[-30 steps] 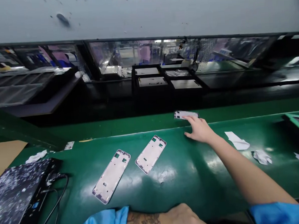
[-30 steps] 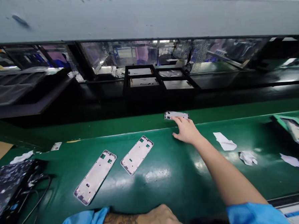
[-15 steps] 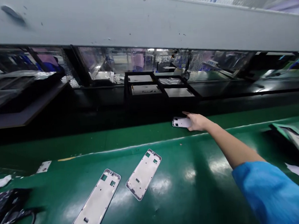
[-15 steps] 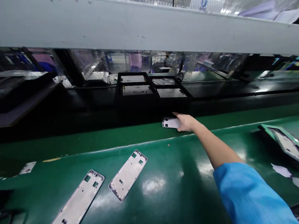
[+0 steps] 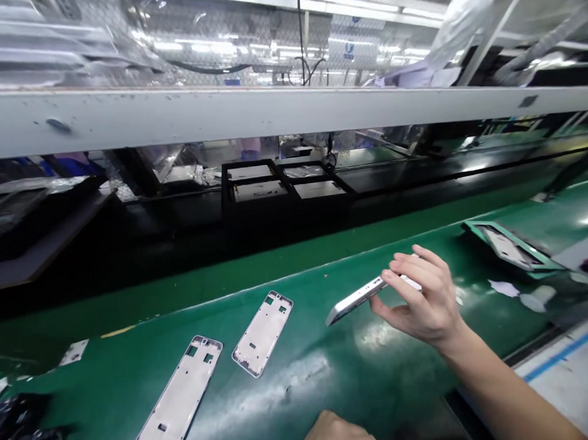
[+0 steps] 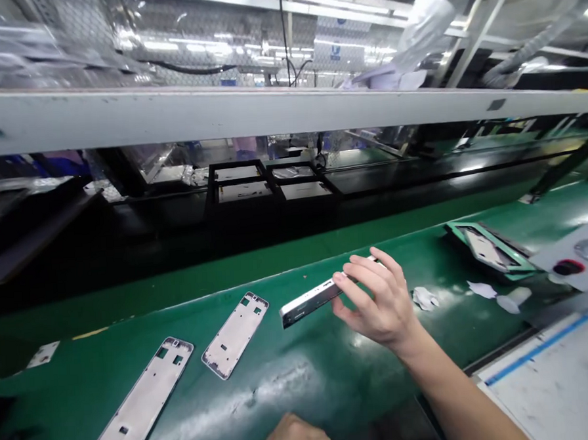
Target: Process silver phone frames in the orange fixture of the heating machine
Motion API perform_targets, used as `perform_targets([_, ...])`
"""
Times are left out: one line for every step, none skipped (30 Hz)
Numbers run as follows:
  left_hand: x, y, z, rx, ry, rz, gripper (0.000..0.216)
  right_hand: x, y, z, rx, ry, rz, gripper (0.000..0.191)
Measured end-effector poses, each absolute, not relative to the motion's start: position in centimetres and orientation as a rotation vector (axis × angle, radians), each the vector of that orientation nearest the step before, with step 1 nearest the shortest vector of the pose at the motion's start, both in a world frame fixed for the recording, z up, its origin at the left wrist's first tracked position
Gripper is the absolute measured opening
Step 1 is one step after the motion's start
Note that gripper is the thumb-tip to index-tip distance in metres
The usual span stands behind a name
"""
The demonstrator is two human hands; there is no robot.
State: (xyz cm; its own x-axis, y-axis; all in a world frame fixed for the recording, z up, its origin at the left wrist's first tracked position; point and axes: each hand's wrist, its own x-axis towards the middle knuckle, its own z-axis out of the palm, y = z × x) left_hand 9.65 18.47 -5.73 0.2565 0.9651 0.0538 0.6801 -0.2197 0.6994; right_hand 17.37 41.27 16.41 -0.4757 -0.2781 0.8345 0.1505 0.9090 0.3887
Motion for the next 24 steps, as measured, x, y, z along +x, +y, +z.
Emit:
perform_targets([9.6, 18.5, -5.5, 2.005, 1.468, 0.666, 0.021, 18.0, 40.8, 16.7, 0.092, -1.987, -0.524, 0.061])
perform_targets([9.5, 18.5, -5.2, 2.022, 1.462, 0.673, 0.024, 18.5, 40.3, 17.0, 0.09, -1.97, -0.538, 0.059])
perform_targets([9.5, 18.5, -4.8, 2.025, 1.47, 0.689, 0.026, 19.0, 39.9, 17.3, 0.086, -1.951, -0.547, 0.057])
perform_targets([9.5, 18.4, -4.5, 2.013, 1.493, 0.71, 0.027, 19.4, 39.6, 17.5, 0.082, -1.937, -0.552, 0.055])
perform_targets([9.6, 18.3, -4.1, 1.986, 1.525, 0.731, 0.027, 19.7, 39.3, 17.7, 0.079, -1.926, -0.558, 0.054])
perform_targets([9.6, 18.2, -3.8, 1.958, 1.548, 0.745, 0.026, 19.9, 39.1, 17.9, 0.074, -1.918, -0.565, 0.053])
perform_targets([9.7, 18.1, -3.4, 1.935, 1.557, 0.75, 0.026, 20.1, 38.8, 18.1, 0.073, -1.91, -0.571, 0.052])
perform_targets([9.7, 18.0, -3.1, 1.914, 1.565, 0.752, 0.026, 20.2, 38.6, 18.2, 0.072, -1.904, -0.577, 0.052])
perform_targets([9.8, 17.9, -2.8, 1.892, 1.575, 0.757, 0.026, 20.3, 38.4, 18.3, 0.072, -1.899, -0.583, 0.051])
perform_targets([9.8, 17.9, -2.5, 1.872, 1.579, 0.766, 0.026, 20.4, 38.2, 18.4, 0.07, -1.896, -0.588, 0.051])
perform_targets([9.8, 17.8, -2.3, 1.856, 1.577, 0.78, 0.025, 20.4, 38.1, 18.5, 0.071, -1.892, -0.591, 0.051])
perform_targets([9.8, 17.8, -2.1, 1.841, 1.575, 0.801, 0.025, 20.4, 37.9, 18.5, 0.071, -1.891, -0.594, 0.052])
perform_targets([9.8, 17.7, -2.0, 1.83, 1.574, 0.825, 0.025, 20.5, 37.8, 18.6, 0.071, -1.89, -0.597, 0.052])
perform_targets([9.8, 17.7, -1.9, 1.822, 1.571, 0.847, 0.024, 20.5, 37.7, 18.6, 0.071, -1.89, -0.6, 0.053])
perform_targets([9.7, 17.6, -1.8, 1.815, 1.569, 0.865, 0.024, 20.5, 37.6, 18.7, 0.07, -1.889, -0.602, 0.053])
perform_targets([9.7, 17.6, -1.7, 1.81, 1.568, 0.876, 0.024, 20.5, 37.4, 18.7, 0.068, -1.884, -0.604, 0.053])
perform_targets([9.7, 17.6, -1.6, 1.811, 1.566, 0.876, 0.024, 20.5, 37.3, 18.8, 0.062, -1.889, -0.602, 0.054])
perform_targets([9.7, 17.6, -1.6, 1.814, 1.566, 0.867, 0.024, 20.5, 37.1, 18.9, 0.05, -1.915, -0.587, 0.054])
perform_targets([9.7, 17.6, -1.6, 1.82, 1.567, 0.853, 0.024, 20.4, 37.0, 19.0, 0.026, -1.968, -0.545, 0.056])
perform_targets([9.7, 17.7, -1.5, 1.825, 1.573, 0.837, 0.024, 20.4, 36.8, 19.2, -0.01, -2.042, -0.474, 0.059])
perform_targets([9.7, 17.7, -1.6, 1.831, 1.58, 0.819, 0.024, 20.3, 36.6, 19.4, -0.053, -2.127, -0.386, 0.062])
perform_targets([9.7, 17.8, -1.6, 1.837, 1.585, 0.803, 0.024, 20.3, 36.3, 19.5, -0.094, -2.211, -0.296, 0.065])
perform_targets([9.7, 17.8, -1.7, 1.843, 1.586, 0.792, 0.025, 20.2, 36.1, 19.7, -0.128, -2.28, -0.218, 0.068])
perform_targets([9.7, 17.8, -1.7, 1.85, 1.583, 0.785, 0.025, 20.2, 35.9, 19.8, -0.149, -2.324, -0.166, 0.069])
